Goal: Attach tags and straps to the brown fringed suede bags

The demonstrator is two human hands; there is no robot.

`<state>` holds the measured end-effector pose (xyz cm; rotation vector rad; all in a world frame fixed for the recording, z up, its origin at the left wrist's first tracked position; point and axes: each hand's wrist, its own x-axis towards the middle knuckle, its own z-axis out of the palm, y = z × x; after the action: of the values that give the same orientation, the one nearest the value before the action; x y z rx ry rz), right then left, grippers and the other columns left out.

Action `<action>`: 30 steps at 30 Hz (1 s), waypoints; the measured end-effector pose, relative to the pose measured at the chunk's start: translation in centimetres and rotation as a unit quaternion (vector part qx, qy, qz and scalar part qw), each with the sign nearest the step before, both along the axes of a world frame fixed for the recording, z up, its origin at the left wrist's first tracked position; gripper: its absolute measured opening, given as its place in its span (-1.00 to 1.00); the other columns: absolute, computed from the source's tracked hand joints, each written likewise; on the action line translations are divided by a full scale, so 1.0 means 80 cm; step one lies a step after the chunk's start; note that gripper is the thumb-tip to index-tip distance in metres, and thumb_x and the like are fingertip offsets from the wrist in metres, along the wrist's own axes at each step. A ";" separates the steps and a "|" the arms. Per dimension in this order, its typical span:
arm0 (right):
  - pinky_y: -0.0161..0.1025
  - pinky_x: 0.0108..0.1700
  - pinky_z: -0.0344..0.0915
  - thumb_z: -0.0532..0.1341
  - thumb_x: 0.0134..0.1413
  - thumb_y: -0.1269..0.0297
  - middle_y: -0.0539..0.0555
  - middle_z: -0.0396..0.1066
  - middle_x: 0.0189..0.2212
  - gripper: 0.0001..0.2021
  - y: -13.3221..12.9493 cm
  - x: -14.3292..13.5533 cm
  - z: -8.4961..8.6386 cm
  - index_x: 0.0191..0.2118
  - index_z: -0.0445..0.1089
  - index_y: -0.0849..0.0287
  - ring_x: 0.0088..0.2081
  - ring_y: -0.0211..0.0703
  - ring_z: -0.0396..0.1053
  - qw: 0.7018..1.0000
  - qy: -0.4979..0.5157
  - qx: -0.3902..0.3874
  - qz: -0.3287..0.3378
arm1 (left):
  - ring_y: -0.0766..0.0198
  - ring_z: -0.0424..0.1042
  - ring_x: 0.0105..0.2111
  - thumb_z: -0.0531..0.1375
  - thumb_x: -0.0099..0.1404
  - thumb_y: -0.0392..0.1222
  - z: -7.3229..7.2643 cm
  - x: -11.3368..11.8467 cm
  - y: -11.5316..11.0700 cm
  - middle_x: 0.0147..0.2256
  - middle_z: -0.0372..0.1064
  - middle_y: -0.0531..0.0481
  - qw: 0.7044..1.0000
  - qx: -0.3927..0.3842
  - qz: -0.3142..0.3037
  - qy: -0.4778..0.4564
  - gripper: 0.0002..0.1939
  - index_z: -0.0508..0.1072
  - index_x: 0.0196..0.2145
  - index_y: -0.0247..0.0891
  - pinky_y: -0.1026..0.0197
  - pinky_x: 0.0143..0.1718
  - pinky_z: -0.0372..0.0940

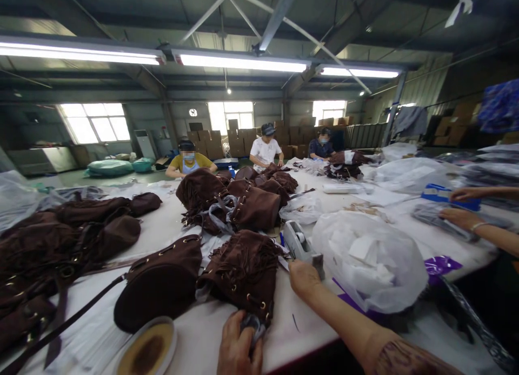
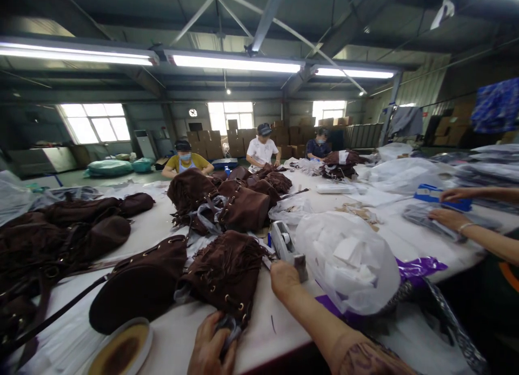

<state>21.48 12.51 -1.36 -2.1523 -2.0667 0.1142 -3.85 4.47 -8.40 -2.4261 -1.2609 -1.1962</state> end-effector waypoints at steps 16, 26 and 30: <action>-0.13 -0.13 0.42 0.16 0.06 0.56 0.33 0.55 -0.32 -0.75 0.003 0.024 -0.018 -0.29 0.59 0.27 -0.20 0.11 0.54 0.997 -0.042 -0.052 0.036 | -0.03 0.33 -0.01 0.19 0.21 -0.40 0.030 0.014 -0.019 -0.03 0.30 -0.22 0.997 -0.065 0.004 -0.038 -0.85 0.47 -0.27 -0.24 -0.10 -0.02 0.40; -0.24 -0.17 0.38 0.14 0.01 0.57 0.27 0.55 -0.42 -0.73 0.008 0.037 -0.015 -0.41 0.60 0.25 -0.27 -0.01 0.53 0.996 -0.012 -0.078 0.049 | -0.05 0.32 0.00 0.18 0.20 -0.40 0.031 0.015 -0.018 -0.04 0.29 -0.22 0.997 -0.062 0.000 -0.047 -0.87 0.45 -0.30 -0.23 -0.13 -0.02 0.40; -0.19 -0.11 0.37 0.15 0.11 0.46 0.32 0.56 -0.32 -0.77 0.001 0.034 -0.017 -0.34 0.60 0.26 -0.20 0.05 0.52 0.998 -0.007 -0.061 0.035 | -0.03 0.33 -0.01 0.19 0.21 -0.39 0.034 0.014 -0.019 -0.05 0.29 -0.21 0.997 -0.065 -0.001 -0.046 -0.88 0.46 -0.31 -0.23 -0.10 -0.03 0.41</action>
<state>24.23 12.61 -2.74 -2.1534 -2.1984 0.2389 -2.71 2.95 -5.72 -2.4874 -1.4045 -1.2792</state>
